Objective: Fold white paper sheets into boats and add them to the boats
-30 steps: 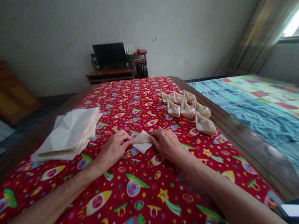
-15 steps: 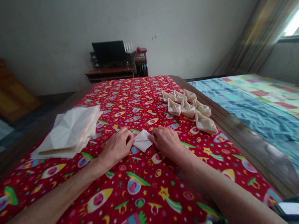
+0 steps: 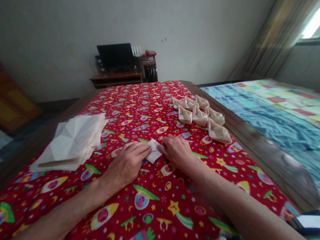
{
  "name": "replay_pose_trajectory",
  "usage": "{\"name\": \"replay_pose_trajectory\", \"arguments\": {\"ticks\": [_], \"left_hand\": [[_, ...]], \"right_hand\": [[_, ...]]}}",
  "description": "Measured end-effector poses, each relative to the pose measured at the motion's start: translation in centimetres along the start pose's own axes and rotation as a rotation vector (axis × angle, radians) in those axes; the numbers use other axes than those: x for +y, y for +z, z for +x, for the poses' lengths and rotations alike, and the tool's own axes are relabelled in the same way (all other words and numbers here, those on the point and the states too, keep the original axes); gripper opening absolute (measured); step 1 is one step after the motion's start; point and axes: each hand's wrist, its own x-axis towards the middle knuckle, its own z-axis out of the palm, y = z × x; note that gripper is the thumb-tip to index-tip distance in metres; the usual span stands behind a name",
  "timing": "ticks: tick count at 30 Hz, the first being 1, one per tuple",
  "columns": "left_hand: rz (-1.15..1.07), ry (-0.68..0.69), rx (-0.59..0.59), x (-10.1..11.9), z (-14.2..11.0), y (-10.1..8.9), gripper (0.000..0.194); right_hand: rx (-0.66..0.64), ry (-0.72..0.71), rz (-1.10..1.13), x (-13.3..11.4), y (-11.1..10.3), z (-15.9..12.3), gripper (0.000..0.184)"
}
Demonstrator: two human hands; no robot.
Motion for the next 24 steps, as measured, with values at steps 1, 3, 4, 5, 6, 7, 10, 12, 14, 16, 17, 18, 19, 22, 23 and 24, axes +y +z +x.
{"name": "replay_pose_trajectory", "arguments": {"ticks": [1,3,4,5,6,7,10,12,14,16,17,18,19,22,23,24], "left_hand": [[-0.020,-0.008,-0.007,0.0,-0.2,0.1,0.038],[-0.041,-0.022,-0.021,0.0,-0.5,0.2,0.045],[-0.046,-0.029,-0.031,0.0,-0.6,0.3,0.047],[-0.048,-0.036,-0.044,0.0,-0.6,0.3,0.049],[-0.049,-0.044,-0.055,0.0,-0.7,0.3,0.049],[-0.050,-0.052,-0.064,0.0,-0.7,0.4,0.050],[-0.051,-0.073,-0.092,0.1,-0.8,0.3,0.051],[-0.048,-0.081,-0.110,0.2,-0.8,0.1,0.053],[-0.036,-0.086,-0.127,0.3,-0.7,-0.2,0.055],[-0.018,-0.088,-0.139,0.4,-0.7,-0.4,0.055],[-0.008,-0.085,-0.140,0.4,-0.7,-0.5,0.054],[0.002,-0.081,-0.139,0.4,-0.7,-0.6,0.053],[0.011,-0.074,-0.132,0.4,-0.7,-0.7,0.052],[0.046,-0.062,-0.096,0.3,-0.9,-0.9,0.050],[0.062,-0.062,-0.086,0.3,-0.9,-0.9,0.048],[0.079,-0.067,-0.081,0.3,-1.0,-1.0,0.048]], "right_hand": [[0.010,-0.003,0.008,0.1,0.1,0.0,0.031],[0.031,-0.007,0.037,0.2,0.2,0.0,0.031],[0.045,-0.010,0.055,0.2,0.2,-0.1,0.030],[0.063,-0.011,0.067,0.2,0.2,-0.1,0.028],[0.086,-0.012,0.068,0.2,0.2,-0.2,0.025],[0.114,-0.022,0.055,0.2,0.1,-0.3,0.022],[0.182,-0.200,0.003,-0.2,-0.1,-0.7,0.019],[0.168,-0.403,0.031,-0.4,-0.1,-1.2,0.028],[0.128,-0.542,0.099,-0.6,-0.1,-1.6,0.040],[0.096,-0.590,0.149,-0.5,0.0,-2.0,0.051],[0.085,-0.598,0.160,-0.4,0.0,-2.2,0.055],[0.075,-0.600,0.160,-0.2,0.0,-2.3,0.058],[0.067,-0.600,0.153,0.1,0.0,-2.5,0.059],[0.077,-0.603,0.116,1.3,0.4,-2.9,0.058],[0.084,-0.599,0.107,1.7,0.6,-3.0,0.058],[0.090,-0.592,0.102,2.1,0.8,-3.1,0.059]]}}
